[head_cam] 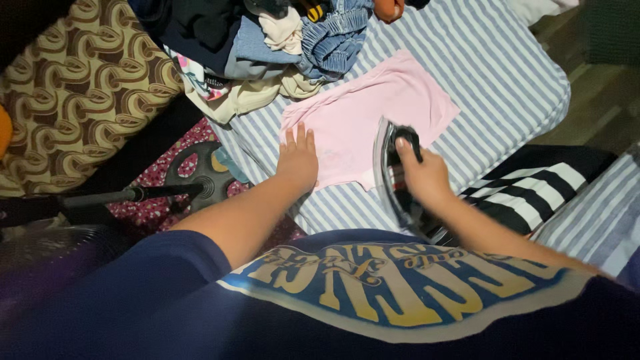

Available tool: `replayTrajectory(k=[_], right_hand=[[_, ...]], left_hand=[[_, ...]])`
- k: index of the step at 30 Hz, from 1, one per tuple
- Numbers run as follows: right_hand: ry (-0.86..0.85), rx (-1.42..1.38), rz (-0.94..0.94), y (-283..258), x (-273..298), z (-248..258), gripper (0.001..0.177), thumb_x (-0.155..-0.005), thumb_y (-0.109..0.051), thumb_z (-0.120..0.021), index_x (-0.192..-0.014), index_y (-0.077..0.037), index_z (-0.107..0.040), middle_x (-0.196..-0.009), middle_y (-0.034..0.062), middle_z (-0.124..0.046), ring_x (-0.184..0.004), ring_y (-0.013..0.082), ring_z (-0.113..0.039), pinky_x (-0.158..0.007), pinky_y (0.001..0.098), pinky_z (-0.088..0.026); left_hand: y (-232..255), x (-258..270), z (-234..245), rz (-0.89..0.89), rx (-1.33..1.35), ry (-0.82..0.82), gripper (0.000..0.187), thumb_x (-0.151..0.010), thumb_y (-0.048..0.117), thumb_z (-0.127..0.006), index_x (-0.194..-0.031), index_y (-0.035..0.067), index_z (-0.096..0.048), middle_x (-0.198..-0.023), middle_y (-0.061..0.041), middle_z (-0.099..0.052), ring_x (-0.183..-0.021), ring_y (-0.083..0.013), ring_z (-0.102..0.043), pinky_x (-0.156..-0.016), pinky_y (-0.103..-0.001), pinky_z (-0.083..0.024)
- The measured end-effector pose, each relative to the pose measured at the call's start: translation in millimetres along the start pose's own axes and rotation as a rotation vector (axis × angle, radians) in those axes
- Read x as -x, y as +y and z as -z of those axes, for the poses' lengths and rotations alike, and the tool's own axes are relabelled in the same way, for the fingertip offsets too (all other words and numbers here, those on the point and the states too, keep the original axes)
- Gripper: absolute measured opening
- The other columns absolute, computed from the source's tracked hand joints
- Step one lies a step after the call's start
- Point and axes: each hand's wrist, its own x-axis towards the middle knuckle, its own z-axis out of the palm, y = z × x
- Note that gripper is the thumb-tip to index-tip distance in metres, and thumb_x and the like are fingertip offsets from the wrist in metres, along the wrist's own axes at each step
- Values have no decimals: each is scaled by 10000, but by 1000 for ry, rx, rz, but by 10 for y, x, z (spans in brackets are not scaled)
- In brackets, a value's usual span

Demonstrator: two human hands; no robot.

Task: The person irons several garments on a striped ironing board, including a black and yellow short, an orange top, and a pink top. They smooth each item, apply the iron, and fold the garments after ironing.

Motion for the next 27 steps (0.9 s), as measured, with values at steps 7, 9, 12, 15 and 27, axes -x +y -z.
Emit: replayTrajectory(k=[7, 9, 12, 15, 27], right_hand=[[66, -304, -256, -353, -216, -69, 659, -963, -583, -602, -742, 35, -667, -596, 122, -605, -466, 225, -566, -454, 415, -442], [62, -313, -211, -496, -406, -49, 637, -956, -589, -601, -732, 2, -672, -570, 107, -599, -440, 200, -555, -436, 401, -430], [1, -338, -181, -635, -614, -7, 662, -971, -590, -603, -735, 26, -660, -584, 99, -604, -457, 184, -562, -444, 385, -439], [-125, -365, -282, -619, -594, 62, 660, -980, -602, -597, -819, 37, -629, -589, 112, -572, -450, 235, -526, -440, 411, -407], [124, -242, -237, -163, -64, 93, 653, -967, -563, -654, -733, 46, -689, -628, 129, -640, -550, 208, -606, -530, 396, -488]], left_hand=[[-30, -162, -245, 21, -4, 83, 1030, -831, 140, -731, -1593, -67, -70, -1673, -289, 31, -1523, -516, -69, -1193, -601, -213], [-38, -200, -272, 21, 7, 118, 981, -853, 111, -691, -1593, -60, -71, -1673, -282, 35, -1520, -519, -60, -1190, -608, -208], [-28, -188, -223, 34, 10, 93, 975, -866, 111, -680, -1599, -45, -57, -1681, -261, 54, -1526, -509, -38, -1196, -601, -195], [13, -135, -94, 60, -10, -49, 1078, -830, 152, -738, -1611, -45, -21, -1690, -255, 89, -1542, -488, -12, -1223, -568, -176], [0, -127, -134, 61, 47, 39, 1045, -831, 167, -744, -1603, -29, -67, -1693, -237, 49, -1548, -486, -33, -1220, -591, -188]])
